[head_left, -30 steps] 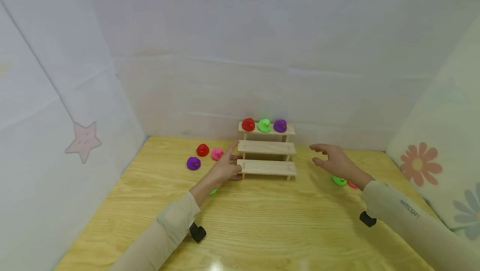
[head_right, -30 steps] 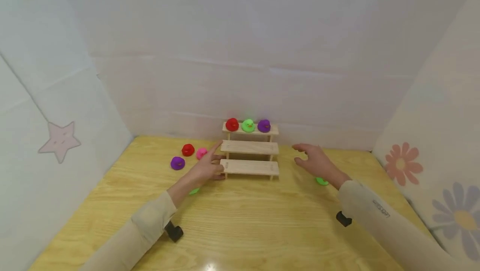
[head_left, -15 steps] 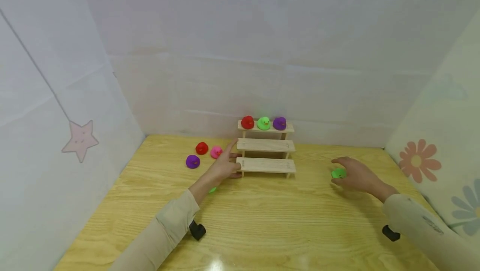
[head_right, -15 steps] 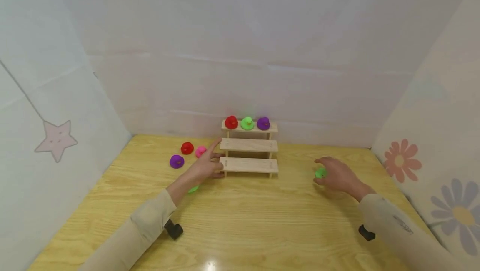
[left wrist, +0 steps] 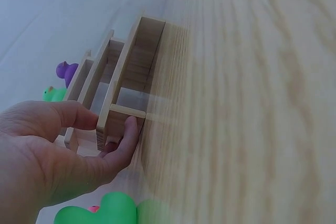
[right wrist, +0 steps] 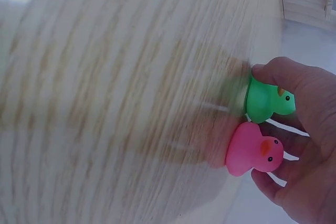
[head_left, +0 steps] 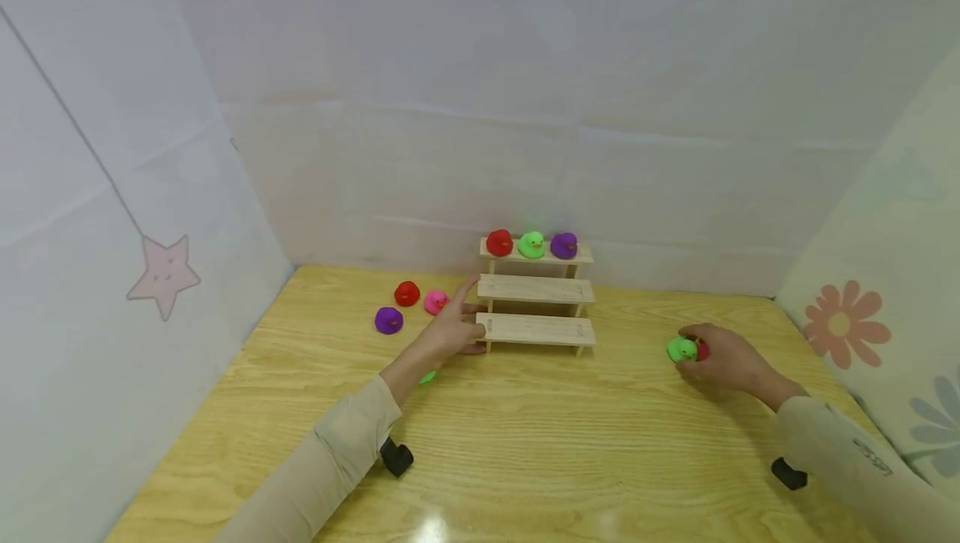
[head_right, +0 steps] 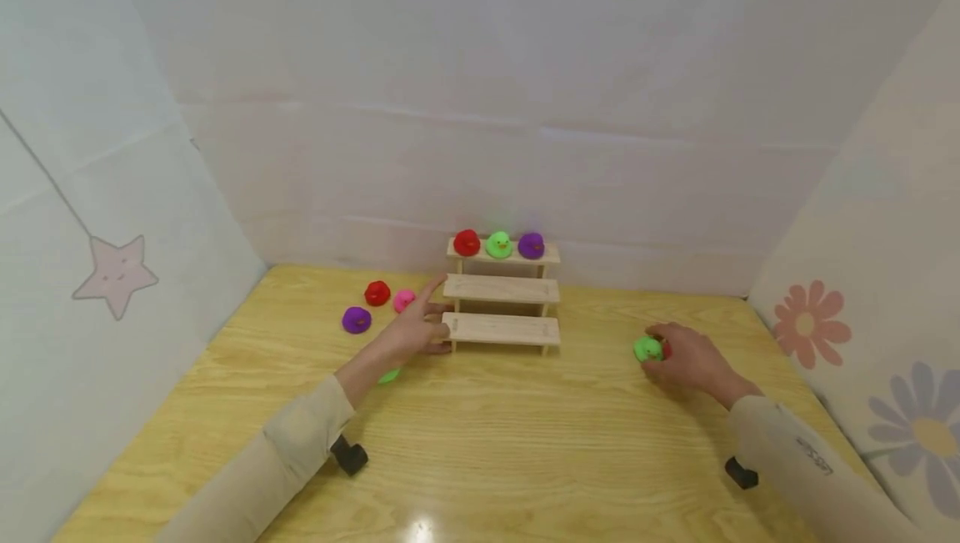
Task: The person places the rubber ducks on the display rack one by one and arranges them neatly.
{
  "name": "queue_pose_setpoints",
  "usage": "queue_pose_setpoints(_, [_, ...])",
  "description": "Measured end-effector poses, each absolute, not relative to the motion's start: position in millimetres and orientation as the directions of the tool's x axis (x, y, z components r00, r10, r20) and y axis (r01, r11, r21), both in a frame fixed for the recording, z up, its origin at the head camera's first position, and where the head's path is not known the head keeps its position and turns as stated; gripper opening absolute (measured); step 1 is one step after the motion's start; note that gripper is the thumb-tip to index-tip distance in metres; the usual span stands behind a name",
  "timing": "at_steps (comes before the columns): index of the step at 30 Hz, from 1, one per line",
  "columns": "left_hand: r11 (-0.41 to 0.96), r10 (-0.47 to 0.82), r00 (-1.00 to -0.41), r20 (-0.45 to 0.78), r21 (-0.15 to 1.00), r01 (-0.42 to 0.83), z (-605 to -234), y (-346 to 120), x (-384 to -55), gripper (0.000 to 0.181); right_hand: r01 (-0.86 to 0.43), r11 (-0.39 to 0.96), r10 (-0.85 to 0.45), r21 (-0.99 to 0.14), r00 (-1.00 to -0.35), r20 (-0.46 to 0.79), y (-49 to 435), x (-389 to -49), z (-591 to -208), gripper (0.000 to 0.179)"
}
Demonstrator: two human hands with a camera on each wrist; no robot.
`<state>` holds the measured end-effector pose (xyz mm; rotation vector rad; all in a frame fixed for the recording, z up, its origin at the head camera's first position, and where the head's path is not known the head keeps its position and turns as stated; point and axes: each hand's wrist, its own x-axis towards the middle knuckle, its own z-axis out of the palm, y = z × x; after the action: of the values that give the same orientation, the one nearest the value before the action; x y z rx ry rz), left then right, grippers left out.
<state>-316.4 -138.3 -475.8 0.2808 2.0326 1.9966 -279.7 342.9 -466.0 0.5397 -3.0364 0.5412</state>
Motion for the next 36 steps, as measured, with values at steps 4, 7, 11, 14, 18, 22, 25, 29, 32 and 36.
queue_pose_setpoints(4, [0.025,0.331,-0.942,-0.063,0.998,-0.058,-476,-138,-316,0.1,-0.337,0.888,-0.328,-0.312,-0.941,0.083,344,-280,-468,0.058])
queue_pose_setpoints(7, [0.024,0.332,-0.941,-0.07,0.998,-0.065,-476,-138,-316,0.1,-0.342,0.892,-0.331,-0.294,-0.939,0.091,344,-279,-468,0.058])
queue_pose_setpoints(11, [0.024,0.333,-0.941,-0.067,0.998,-0.062,-475,-139,-315,0.1,-0.345,0.891,-0.332,-0.295,-0.938,0.095,340,-280,-466,0.058])
queue_pose_setpoints(14, [0.022,0.333,-0.941,-0.058,0.998,-0.054,-474,-140,-315,0.1,-0.358,0.865,-0.347,-0.352,-0.933,0.099,336,-282,-463,0.057])
queue_pose_setpoints(18, [0.028,0.325,-0.944,-0.054,0.998,-0.048,-473,-142,-314,0.1,-0.381,0.825,-0.376,-0.417,-0.921,0.098,326,-287,-457,0.059])
queue_pose_setpoints(22, [0.028,0.322,-0.945,-0.059,0.998,-0.053,-473,-143,-314,0.1,-0.412,0.805,-0.409,-0.426,-0.907,0.103,313,-292,-451,0.06])
queue_pose_setpoints(25, [0.025,0.325,-0.944,-0.063,0.998,-0.058,-473,-143,-315,0.1,-0.439,0.786,-0.433,-0.434,-0.894,0.121,300,-295,-447,0.059])
queue_pose_setpoints(29, [0.022,0.325,-0.944,-0.058,0.998,-0.054,-472,-142,-316,0.099,-0.481,0.757,-0.464,-0.441,-0.872,0.155,281,-300,-443,0.056])
queue_pose_setpoints(32, [0.017,0.333,-0.942,-0.053,0.999,-0.05,-471,-141,-316,0.1,-0.516,0.732,-0.489,-0.445,-0.853,0.184,265,-303,-440,0.056])
queue_pose_setpoints(36, [0.018,0.341,-0.938,-0.063,0.998,-0.06,-469,-139,-315,0.1,-0.544,0.705,-0.509,-0.455,-0.835,0.209,241,-306,-432,0.055])
